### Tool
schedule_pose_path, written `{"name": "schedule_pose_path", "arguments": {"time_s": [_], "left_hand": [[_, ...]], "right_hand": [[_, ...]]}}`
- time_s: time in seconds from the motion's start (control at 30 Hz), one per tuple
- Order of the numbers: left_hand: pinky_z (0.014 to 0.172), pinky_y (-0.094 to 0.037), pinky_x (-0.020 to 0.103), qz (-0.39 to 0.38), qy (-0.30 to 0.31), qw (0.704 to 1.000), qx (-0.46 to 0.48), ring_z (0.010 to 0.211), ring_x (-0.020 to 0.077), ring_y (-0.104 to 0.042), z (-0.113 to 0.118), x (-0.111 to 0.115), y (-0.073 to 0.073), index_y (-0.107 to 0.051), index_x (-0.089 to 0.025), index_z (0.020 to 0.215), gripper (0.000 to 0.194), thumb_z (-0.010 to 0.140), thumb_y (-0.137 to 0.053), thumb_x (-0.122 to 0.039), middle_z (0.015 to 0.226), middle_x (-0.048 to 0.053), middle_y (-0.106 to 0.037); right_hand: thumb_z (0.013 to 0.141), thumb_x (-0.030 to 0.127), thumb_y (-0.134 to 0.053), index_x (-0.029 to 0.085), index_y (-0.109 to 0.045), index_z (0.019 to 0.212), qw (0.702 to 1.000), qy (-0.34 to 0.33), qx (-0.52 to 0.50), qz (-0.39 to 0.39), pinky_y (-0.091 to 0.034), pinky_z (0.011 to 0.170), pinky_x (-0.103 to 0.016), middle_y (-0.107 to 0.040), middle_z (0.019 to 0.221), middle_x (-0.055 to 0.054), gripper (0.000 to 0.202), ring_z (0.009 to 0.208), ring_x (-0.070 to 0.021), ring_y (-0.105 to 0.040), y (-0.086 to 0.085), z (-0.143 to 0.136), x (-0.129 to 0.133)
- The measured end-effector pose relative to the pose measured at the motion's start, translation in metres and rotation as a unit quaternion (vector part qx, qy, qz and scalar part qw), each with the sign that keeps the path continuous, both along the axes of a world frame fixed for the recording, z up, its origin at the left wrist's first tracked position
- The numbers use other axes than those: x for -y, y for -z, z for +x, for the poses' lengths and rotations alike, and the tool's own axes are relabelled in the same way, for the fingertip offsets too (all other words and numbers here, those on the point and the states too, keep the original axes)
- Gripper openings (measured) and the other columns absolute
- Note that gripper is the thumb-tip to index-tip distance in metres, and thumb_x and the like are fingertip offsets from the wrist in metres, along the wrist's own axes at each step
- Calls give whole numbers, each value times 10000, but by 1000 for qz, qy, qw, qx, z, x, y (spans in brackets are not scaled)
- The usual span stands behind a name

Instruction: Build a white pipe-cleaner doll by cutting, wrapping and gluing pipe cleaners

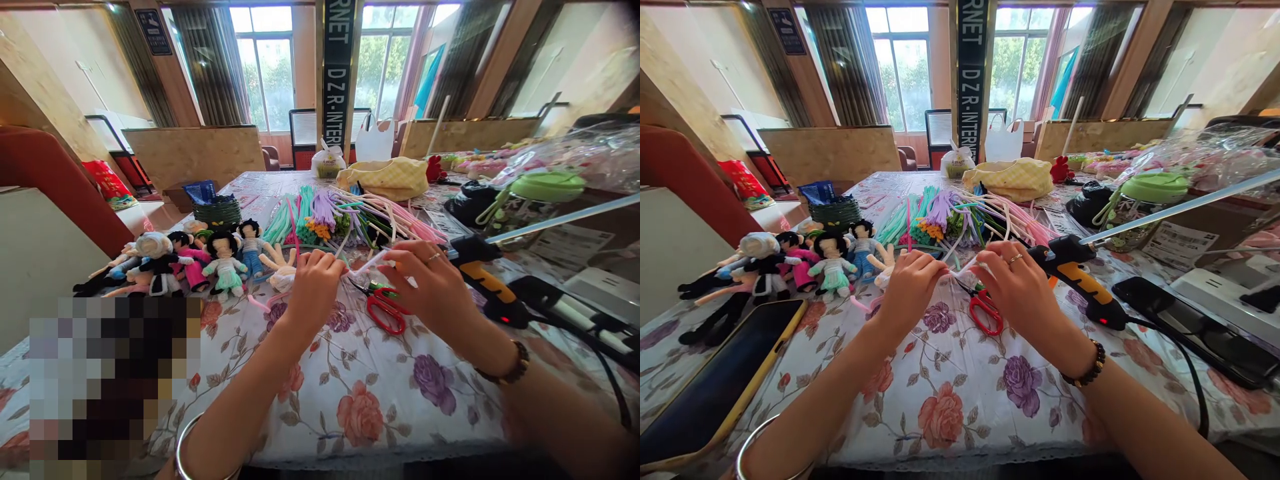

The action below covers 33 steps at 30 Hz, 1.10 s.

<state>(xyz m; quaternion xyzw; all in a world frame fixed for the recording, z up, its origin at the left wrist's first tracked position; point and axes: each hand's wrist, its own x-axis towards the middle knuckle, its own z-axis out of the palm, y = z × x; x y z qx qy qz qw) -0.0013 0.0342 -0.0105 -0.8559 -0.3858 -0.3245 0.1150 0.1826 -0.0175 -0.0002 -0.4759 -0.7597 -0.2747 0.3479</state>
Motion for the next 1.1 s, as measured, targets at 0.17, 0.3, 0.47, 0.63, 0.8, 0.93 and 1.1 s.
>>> {"name": "schedule_pose_path", "arguments": {"time_s": [0.17,0.3,0.47,0.63,0.8,0.93,1.1], "left_hand": [[838,-365,426,11,-73,997,-4,897,257,-527,-6,-2,-2,-662,-184,846,194,881,-473,-209,825,78,-657],[828,-366,421,38,-99,994,-3,876,250,-520,-8,-4,-1,-656,-195,824,209,882,-454,-191,809,70,-655],[821,-364,435,28,-104,994,8,875,261,-515,-8,-5,-1,-649,-194,798,215,880,-451,-182,812,76,-655],[827,-364,440,11,-117,993,14,907,275,-516,-8,-3,-3,-652,-186,826,192,869,-466,-169,846,84,-662],[834,-362,447,20,-109,994,9,918,278,-504,-9,-1,-3,-646,-185,839,193,863,-456,-162,861,87,-655],[834,-357,438,42,-103,994,6,904,269,-507,-8,0,-2,-643,-191,825,192,851,-458,-147,836,82,-647],[855,-346,431,48,-96,994,-15,915,261,-518,-5,1,-2,-648,-174,822,187,851,-465,-144,833,77,-652]], "right_hand": [[872,371,-543,160,-613,691,962,123,51,-240,-405,504,-297,-645,641,-71,287,566,-200,-619,5,0,5],[802,374,-628,179,-572,579,933,108,108,-327,-332,477,-287,-639,596,-66,301,529,-195,-600,9,3,5],[792,329,-582,187,-541,567,931,68,23,-359,-301,475,-276,-607,552,-42,270,498,-160,-533,6,1,6],[821,306,-484,172,-581,723,839,-66,-180,-509,-353,502,-243,-603,602,-4,192,534,-122,-513,1,-4,7],[821,430,-507,177,-524,630,728,-96,-329,-594,-302,459,-241,-524,531,12,317,468,-100,-447,5,-9,4],[747,522,-602,182,-478,582,672,-98,-423,-599,-321,464,-243,-482,528,25,398,459,-89,-440,6,-13,4],[704,585,-631,177,-471,562,651,-99,-440,-611,-310,450,-236,-485,517,23,461,442,-76,-430,7,-15,3]]}}
